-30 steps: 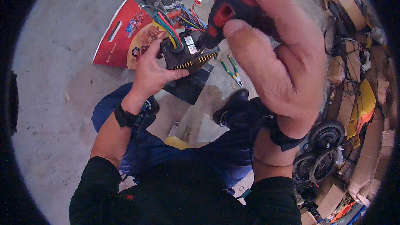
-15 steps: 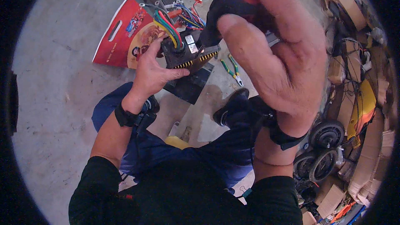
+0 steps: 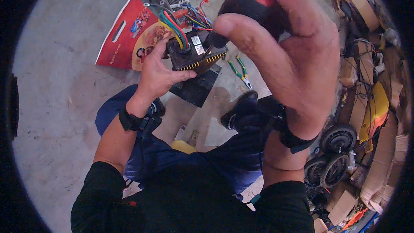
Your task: Inspecting and manipulating a motor controller and its wiring using a screwdriver.
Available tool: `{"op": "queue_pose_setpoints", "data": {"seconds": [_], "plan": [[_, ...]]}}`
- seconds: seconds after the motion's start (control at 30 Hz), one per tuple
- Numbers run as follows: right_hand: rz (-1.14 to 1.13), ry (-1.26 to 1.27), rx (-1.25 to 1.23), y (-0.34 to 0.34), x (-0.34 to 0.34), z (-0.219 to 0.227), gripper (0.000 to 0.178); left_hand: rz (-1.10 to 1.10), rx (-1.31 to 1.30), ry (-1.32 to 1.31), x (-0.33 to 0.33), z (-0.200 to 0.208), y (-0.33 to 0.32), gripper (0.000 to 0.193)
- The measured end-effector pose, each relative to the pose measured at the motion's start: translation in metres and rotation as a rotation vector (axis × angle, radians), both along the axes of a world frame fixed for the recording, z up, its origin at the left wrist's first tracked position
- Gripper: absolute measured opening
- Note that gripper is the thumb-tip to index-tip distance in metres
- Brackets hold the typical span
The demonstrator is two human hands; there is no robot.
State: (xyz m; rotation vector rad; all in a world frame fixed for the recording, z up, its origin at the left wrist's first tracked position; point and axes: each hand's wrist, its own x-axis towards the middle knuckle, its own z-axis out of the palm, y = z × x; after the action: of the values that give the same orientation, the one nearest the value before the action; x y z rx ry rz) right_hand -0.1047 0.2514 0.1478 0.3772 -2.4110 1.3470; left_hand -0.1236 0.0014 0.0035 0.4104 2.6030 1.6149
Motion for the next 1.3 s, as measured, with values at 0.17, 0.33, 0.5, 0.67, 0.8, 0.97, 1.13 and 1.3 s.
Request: {"op": "queue_pose_setpoints", "data": {"seconds": [0.17,0.33,0.5,0.67,0.8,0.97,1.13,1.3], "plan": [[-0.035,0.01,0.07,0.0,-0.005,-0.01,0.051,-0.017,-0.005,0.031,0.0,0.001,0.0,0.087],[0.06,-0.056,-0.232,0.0,0.006,-0.006,0.055,-0.008,-0.016,0.014,-0.001,0.0,-0.001,0.087],[-0.038,0.068,0.123,0.005,-0.006,-0.008,0.054,-0.014,-0.013,0.015,0.0,0.0,-0.001,0.086],[0.063,-0.012,-0.229,-0.005,0.001,-0.009,0.049,-0.022,0.019,-0.001,0.0,0.001,-0.001,0.088],[-0.01,-0.054,-0.127,0.0,0.004,-0.002,0.045,0.004,-0.039,0.017,0.0,0.001,0.0,0.087],[-0.029,0.044,0.101,0.003,-0.007,-0.006,0.044,-0.009,0.027,-0.002,0.002,0.002,0.001,0.087],[0.059,-0.059,-0.297,-0.002,0.008,-0.006,0.047,-0.027,0.029,-0.003,0.001,0.001,-0.001,0.088],[-0.034,0.077,0.123,0.006,-0.002,-0.006,0.046,-0.027,0.03,0.008,-0.001,0.0,0.0,0.088]]}}
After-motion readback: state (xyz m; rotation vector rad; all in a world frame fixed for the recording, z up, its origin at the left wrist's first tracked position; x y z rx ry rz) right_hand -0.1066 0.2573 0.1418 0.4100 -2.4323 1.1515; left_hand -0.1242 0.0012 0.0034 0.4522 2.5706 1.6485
